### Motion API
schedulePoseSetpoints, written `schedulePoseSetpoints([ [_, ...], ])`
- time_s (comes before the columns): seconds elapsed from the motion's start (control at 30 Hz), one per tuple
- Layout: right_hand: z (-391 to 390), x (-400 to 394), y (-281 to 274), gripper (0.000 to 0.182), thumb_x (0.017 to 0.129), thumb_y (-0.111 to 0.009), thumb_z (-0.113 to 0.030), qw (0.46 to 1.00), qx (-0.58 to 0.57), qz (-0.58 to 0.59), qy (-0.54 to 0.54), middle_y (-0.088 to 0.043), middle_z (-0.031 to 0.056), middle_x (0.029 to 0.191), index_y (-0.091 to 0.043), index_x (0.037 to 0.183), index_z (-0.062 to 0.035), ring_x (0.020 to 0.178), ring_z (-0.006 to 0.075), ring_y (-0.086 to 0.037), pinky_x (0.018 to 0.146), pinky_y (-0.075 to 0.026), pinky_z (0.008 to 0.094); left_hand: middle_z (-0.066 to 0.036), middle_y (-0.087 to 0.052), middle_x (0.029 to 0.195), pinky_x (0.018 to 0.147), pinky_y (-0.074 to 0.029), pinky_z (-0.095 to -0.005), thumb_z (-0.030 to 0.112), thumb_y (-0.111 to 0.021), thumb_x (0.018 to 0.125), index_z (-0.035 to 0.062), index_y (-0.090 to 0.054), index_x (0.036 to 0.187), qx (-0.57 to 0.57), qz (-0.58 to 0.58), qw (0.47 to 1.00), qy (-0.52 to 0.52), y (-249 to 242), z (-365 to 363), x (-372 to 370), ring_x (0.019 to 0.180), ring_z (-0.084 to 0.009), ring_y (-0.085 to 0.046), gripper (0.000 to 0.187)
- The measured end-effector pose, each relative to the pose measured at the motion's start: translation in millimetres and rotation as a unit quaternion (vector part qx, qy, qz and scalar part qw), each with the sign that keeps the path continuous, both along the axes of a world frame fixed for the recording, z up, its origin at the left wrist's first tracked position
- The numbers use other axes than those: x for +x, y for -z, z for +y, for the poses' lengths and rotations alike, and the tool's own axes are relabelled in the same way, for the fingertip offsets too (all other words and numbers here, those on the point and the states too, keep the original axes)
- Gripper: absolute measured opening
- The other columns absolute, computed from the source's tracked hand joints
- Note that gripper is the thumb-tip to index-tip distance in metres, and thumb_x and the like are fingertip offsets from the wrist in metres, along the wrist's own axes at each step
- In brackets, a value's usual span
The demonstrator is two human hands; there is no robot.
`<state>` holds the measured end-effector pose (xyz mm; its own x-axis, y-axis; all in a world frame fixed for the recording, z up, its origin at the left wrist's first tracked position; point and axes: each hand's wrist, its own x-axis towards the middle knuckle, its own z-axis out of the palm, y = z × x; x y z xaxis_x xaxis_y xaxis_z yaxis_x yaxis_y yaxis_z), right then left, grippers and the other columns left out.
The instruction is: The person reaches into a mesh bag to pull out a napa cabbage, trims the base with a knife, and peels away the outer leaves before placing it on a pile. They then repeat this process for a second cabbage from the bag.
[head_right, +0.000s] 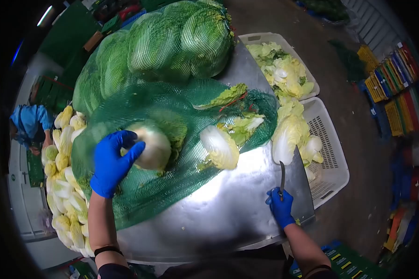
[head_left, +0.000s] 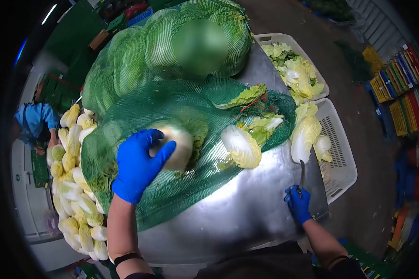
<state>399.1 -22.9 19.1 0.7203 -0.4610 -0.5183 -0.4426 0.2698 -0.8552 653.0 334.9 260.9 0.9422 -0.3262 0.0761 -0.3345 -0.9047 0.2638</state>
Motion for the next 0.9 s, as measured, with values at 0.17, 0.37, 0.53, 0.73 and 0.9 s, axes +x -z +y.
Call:
schedulePoseSetpoints([
  [0.17, -0.3, -3.4, 10.3, 0.016, 0.092, -0.056, -0.016, 0.999, -0.013, -0.046, 0.022, -0.062, 0.0067, 0.074, -0.060, 0.087, -0.0014, 0.053, 0.0092, -0.054, 0.048, -0.041, 0.0229, -0.016, -0.063, 0.111, 0.092, -0.046, -0.0388, 0.034, -0.069, 0.080, 0.0053, -0.061, 0.115, -0.198, 0.023, 0.979, 0.046, 50.4, -10.5, -5.7, 0.106, -0.0305, -0.060, 0.046],
  [0.37, -3.9, -9.8, 13.1, 0.015, 0.091, -0.057, -0.017, 0.999, -0.003, -0.041, -0.007, -0.063, 0.0073, 0.076, -0.060, 0.087, -0.0028, 0.051, 0.0074, -0.053, 0.044, -0.038, 0.0212, -0.021, -0.047, 0.134, 0.104, -0.035, -0.0394, 0.036, -0.067, 0.083, 0.0087, -0.055, 0.126, -0.250, 0.242, 0.936, 0.058, 136.0, -50.6, -95.9, 0.127, -0.0342, -0.043, 0.052],
  [0.53, -6.9, -2.5, 2.6, 0.015, 0.090, -0.059, -0.018, 0.998, -0.036, -0.037, -0.040, -0.062, 0.0044, 0.067, -0.060, 0.087, -0.0037, 0.042, 0.0047, -0.045, 0.038, -0.033, 0.0203, -0.019, -0.050, 0.130, 0.104, -0.034, -0.0369, 0.024, -0.064, 0.087, 0.0012, -0.049, 0.130, -0.340, 0.226, 0.913, -0.012, 151.6, -54.4, -207.8, 0.122, -0.0295, -0.047, 0.051],
  [0.73, -12.5, -4.3, -17.2, 0.019, 0.088, -0.060, -0.014, 0.995, -0.024, -0.012, -0.092, -0.064, 0.0069, 0.074, -0.058, 0.104, -0.0042, 0.051, 0.0091, -0.054, 0.045, -0.042, 0.0237, -0.018, -0.050, 0.127, 0.103, -0.035, -0.0338, 0.021, -0.062, 0.090, -0.0009, -0.044, 0.133, -0.385, 0.277, 0.860, -0.188, 162.0, -63.5, -262.1, 0.121, -0.0241, -0.046, 0.051],
  [0.9, 6.3, -53.2, -59.1, 0.022, 0.089, -0.055, -0.016, 0.919, -0.330, -0.153, -0.155, -0.065, 0.0143, 0.085, -0.055, 0.109, -0.0078, 0.080, 0.0294, -0.066, 0.071, -0.051, 0.0373, -0.020, -0.046, 0.133, 0.103, -0.035, -0.0398, 0.030, -0.074, 0.076, 0.0017, -0.043, 0.133, -0.185, 0.046, 0.981, -0.026, 108.0, -104.5, -261.0, 0.124, -0.0334, -0.044, 0.071],
])
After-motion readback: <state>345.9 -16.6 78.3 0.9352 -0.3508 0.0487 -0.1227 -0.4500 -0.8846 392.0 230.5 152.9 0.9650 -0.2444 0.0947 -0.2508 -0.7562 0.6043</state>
